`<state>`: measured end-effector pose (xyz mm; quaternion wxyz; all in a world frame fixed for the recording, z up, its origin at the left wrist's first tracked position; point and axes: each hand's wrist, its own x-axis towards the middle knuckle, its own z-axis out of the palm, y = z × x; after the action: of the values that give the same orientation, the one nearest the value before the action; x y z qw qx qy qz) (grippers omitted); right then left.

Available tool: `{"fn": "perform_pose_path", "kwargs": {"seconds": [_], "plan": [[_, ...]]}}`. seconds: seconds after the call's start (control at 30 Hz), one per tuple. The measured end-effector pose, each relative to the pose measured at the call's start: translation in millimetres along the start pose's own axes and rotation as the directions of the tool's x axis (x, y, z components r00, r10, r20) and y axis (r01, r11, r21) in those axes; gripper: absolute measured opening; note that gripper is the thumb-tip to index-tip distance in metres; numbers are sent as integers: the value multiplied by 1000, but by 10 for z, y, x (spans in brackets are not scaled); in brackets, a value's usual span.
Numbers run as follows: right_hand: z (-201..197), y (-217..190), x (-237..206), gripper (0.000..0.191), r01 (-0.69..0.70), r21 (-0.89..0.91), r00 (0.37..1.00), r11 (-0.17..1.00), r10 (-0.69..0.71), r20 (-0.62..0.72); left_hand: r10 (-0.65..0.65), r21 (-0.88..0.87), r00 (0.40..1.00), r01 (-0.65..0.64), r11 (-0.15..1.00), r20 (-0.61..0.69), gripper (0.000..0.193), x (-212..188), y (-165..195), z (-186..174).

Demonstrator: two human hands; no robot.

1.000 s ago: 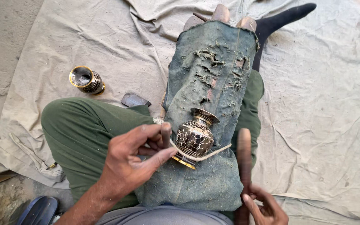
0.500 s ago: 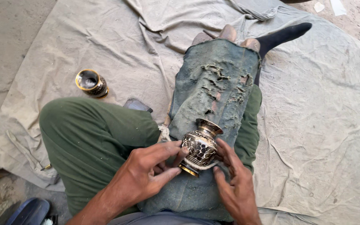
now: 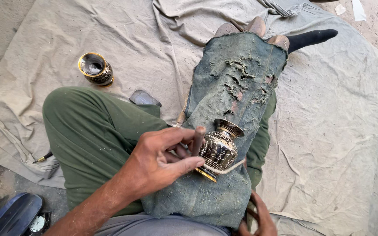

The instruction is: The person sits on the ground with a worn leather sandbag across their lap, holds a metal punch against a small brass pot resting on the bag, and repeatedly strikes the punch with a wooden mallet to emboss a pattern into the vessel, occasionally repositioning the pot and punch between strikes.

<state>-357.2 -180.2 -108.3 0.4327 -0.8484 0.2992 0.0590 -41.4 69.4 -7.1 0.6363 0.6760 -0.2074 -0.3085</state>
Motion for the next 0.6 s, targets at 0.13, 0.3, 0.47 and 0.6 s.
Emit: {"fn": "perform_pose_path", "kwargs": {"seconds": [0.13, 0.3, 0.47, 0.6], "plan": [[299, 151, -155, 115, -62, -51, 996, 997, 59, -64, 72, -59, 997, -69, 996, 42, 49, 124, 60, 116], [-213, 97, -160, 107, -225, 651, 954, 725, 299, -3, 284, 20, 953, -287, 958, 107, 42, 228, 120, 204], [-823, -241, -59, 98, 95, 797, 992, 597, -127, -23, 359, 35, 918, -370, 928, 168, 43, 317, 135, 248], [-1048, -748, 30, 66, -350, 115, 877, 930, 369, -309, 437, 119, 878, -463, 878, 195, 43, 318, 146, 275]]}}
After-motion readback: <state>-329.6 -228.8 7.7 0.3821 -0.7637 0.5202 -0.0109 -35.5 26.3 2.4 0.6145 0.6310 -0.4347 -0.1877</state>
